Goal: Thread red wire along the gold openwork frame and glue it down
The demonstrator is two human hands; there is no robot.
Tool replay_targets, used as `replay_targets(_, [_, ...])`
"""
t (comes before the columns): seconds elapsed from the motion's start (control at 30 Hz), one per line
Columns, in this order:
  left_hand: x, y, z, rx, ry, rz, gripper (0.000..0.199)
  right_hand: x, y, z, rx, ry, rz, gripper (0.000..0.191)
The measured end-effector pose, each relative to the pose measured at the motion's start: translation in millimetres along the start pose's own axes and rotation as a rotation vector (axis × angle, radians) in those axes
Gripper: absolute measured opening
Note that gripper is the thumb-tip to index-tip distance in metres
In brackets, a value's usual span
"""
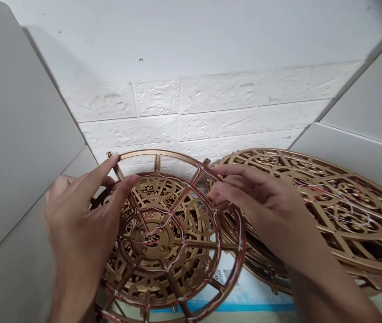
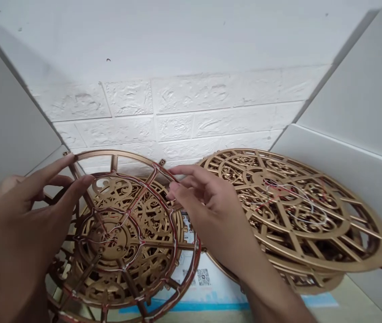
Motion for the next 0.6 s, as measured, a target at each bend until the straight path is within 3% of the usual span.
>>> replay_targets(0.23, [8, 8.3, 8, -0.014, -0.008, 0.014, 0.043, 2, 1, -3, 0.010, 0.007, -0.002, 0.015])
replay_targets(0.47, [9, 13.5, 10, 0.036, -0.040, 0.154, 0.039, -1, -2, 0, -0.093, -0.038, -0.014, 0.018])
replay_targets(0.6, [6, 3.3, 1, 0.124, 0.077, 0.075, 0.042, -2, 1, 3, -0.132, -0.064, 0.031, 0.020])
Point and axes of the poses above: each hand's wrist, its own x-axis towards the middle knuckle, its own y-axis out of the palm, z = x × y, the point moved 6 cm from there along x, towards the middle knuckle, and after that the axes turned 3 degrees about z, right-handed, at the moved point
